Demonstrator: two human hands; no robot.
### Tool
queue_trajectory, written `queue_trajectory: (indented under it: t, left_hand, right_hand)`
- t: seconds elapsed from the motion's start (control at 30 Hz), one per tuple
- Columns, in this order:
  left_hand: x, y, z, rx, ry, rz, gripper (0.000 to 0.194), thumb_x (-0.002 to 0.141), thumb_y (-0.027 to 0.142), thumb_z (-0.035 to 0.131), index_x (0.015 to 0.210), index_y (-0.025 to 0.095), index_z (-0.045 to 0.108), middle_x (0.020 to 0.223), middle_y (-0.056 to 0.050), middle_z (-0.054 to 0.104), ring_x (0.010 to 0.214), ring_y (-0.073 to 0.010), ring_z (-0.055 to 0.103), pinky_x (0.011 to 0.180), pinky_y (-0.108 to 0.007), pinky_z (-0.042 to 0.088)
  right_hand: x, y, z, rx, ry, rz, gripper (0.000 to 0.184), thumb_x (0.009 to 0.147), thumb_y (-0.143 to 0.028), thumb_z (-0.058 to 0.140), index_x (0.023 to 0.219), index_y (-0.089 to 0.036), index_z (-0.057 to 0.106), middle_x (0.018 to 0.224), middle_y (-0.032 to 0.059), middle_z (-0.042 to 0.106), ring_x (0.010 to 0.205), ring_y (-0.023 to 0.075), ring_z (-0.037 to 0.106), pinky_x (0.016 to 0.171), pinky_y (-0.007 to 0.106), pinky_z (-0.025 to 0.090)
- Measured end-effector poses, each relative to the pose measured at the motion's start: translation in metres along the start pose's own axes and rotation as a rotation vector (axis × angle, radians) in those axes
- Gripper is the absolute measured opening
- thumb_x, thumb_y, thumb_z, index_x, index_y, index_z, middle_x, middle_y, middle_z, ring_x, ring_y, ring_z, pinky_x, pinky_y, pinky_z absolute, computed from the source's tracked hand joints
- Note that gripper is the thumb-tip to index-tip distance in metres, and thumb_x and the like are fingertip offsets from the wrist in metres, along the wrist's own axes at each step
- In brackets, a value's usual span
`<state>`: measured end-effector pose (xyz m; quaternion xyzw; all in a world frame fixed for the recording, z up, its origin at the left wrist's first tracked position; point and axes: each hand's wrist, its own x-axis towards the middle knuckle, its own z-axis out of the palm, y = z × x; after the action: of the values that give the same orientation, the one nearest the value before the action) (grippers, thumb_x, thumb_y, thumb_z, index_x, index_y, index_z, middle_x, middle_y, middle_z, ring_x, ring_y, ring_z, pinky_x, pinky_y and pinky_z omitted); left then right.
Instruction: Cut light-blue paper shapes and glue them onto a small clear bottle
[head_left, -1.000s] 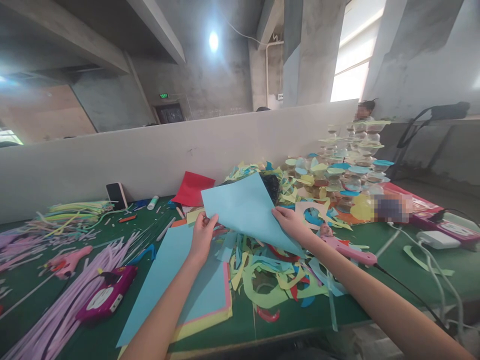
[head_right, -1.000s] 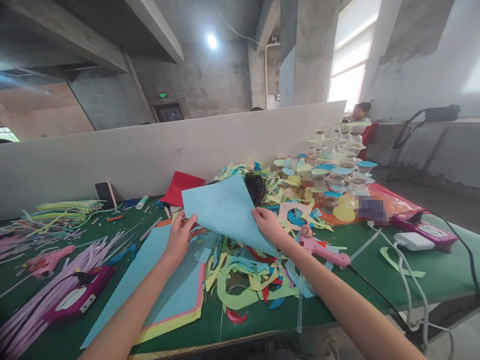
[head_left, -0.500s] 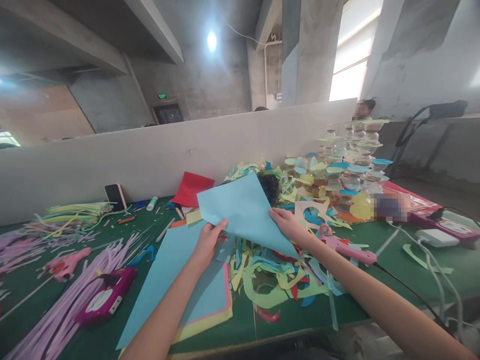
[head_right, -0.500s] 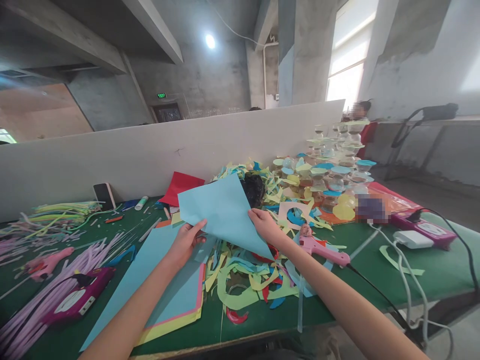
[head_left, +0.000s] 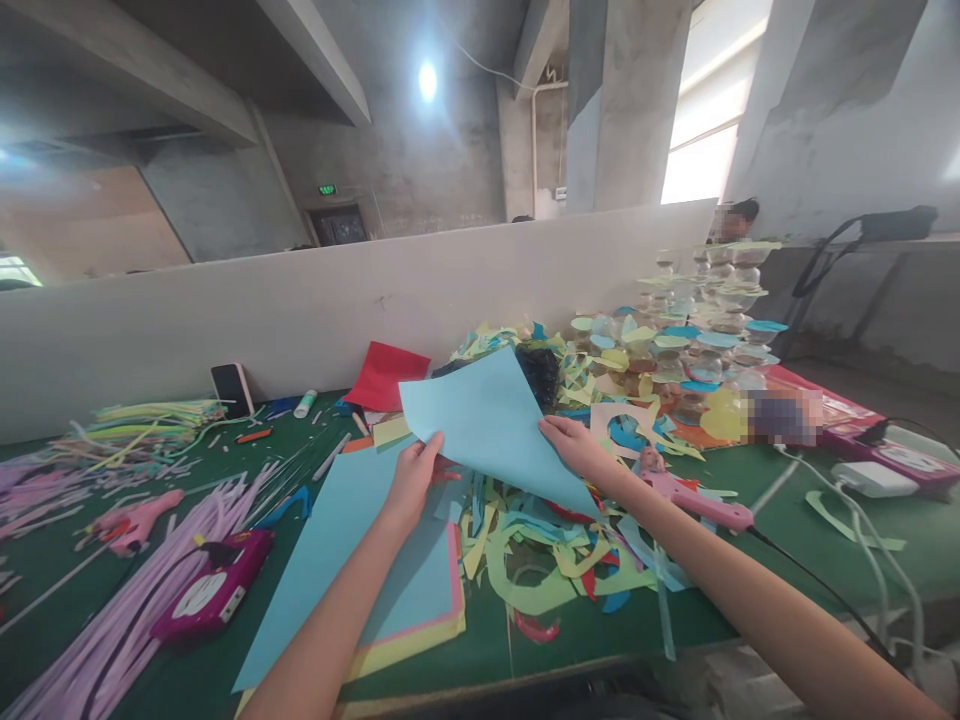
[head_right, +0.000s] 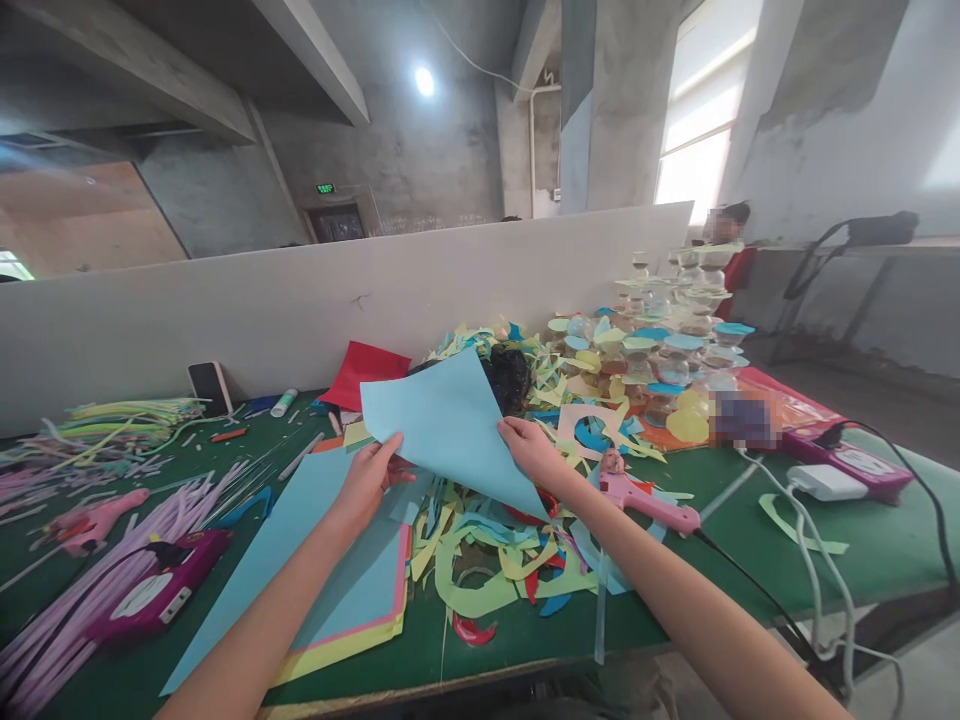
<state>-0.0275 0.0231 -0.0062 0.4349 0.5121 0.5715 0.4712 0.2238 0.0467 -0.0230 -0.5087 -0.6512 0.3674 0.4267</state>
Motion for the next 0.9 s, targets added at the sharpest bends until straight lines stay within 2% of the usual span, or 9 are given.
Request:
queue_trajectory:
  t: [0.13, 0.27, 0.5, 0.67, 0.8, 0.9]
  left_hand:
    - [0.001, 0.003, 0.0, -0.045, -0.034, 0.011, 0.023, 0.079, 0.034, 0.069, 0.082, 0.012, 0.066, 0.085, -0.011, 0.072, 0.07, -0.0202, 0.069, 0.056, -0.028, 0.058]
    - [0.003, 0.0, -0.001, -0.078, -0.074, 0.004, 0.029, 0.084, 0.04, 0.063, 0.086, 0.012, 0.065, 0.088, -0.013, 0.072, 0.072, -0.0207, 0.07, 0.059, -0.03, 0.06]
    - [0.012, -0.01, -0.005, -0.137, -0.064, 0.088, 0.028, 0.079, 0.038, 0.07, 0.086, 0.012, 0.063, 0.09, -0.012, 0.073, 0.08, -0.022, 0.071, 0.075, -0.036, 0.06]
    - [0.011, -0.008, -0.005, -0.167, -0.076, 0.054, 0.03, 0.086, 0.04, 0.061, 0.095, 0.012, 0.065, 0.095, -0.014, 0.073, 0.08, -0.0229, 0.072, 0.073, -0.038, 0.061]
    - [0.01, -0.003, -0.003, -0.218, -0.118, 0.012, 0.028, 0.092, 0.036, 0.053, 0.101, 0.012, 0.065, 0.099, -0.014, 0.073, 0.081, -0.0238, 0.072, 0.072, -0.038, 0.062]
    - [0.011, -0.002, -0.003, -0.24, -0.115, -0.031, 0.026, 0.094, 0.031, 0.05, 0.1, 0.011, 0.065, 0.094, -0.014, 0.074, 0.078, -0.0242, 0.073, 0.073, -0.04, 0.062]
  right_hand:
    - [0.005, 0.003, -0.002, -0.019, -0.007, 0.012, 0.045, 0.084, -0.06, 0.047, 0.087, -0.02, 0.066, 0.074, 0.0033, 0.065, 0.067, 0.0212, 0.058, 0.057, 0.029, 0.044]
    - [0.005, 0.001, -0.007, -0.032, -0.003, 0.028, 0.044, 0.085, -0.059, 0.048, 0.093, -0.02, 0.068, 0.082, 0.0056, 0.069, 0.073, 0.0235, 0.061, 0.06, 0.03, 0.046]
    - [0.002, -0.006, -0.013, 0.004, 0.0, 0.08, 0.04, 0.086, -0.051, 0.052, 0.102, -0.021, 0.072, 0.093, 0.0074, 0.073, 0.082, 0.0267, 0.065, 0.067, 0.032, 0.05]
    - [0.002, -0.01, -0.016, 0.086, -0.008, 0.144, 0.038, 0.087, -0.048, 0.053, 0.106, -0.02, 0.073, 0.105, 0.0078, 0.073, 0.09, 0.0273, 0.067, 0.072, 0.031, 0.053]
    - [0.002, -0.007, -0.019, 0.171, -0.037, 0.192, 0.042, 0.087, -0.051, 0.055, 0.113, -0.022, 0.071, 0.119, 0.0081, 0.069, 0.094, 0.0266, 0.068, 0.072, 0.03, 0.055]
    - [0.005, -0.004, -0.022, 0.196, -0.017, 0.21, 0.045, 0.085, -0.053, 0.058, 0.116, -0.022, 0.07, 0.121, 0.0092, 0.068, 0.096, 0.0272, 0.068, 0.074, 0.031, 0.055]
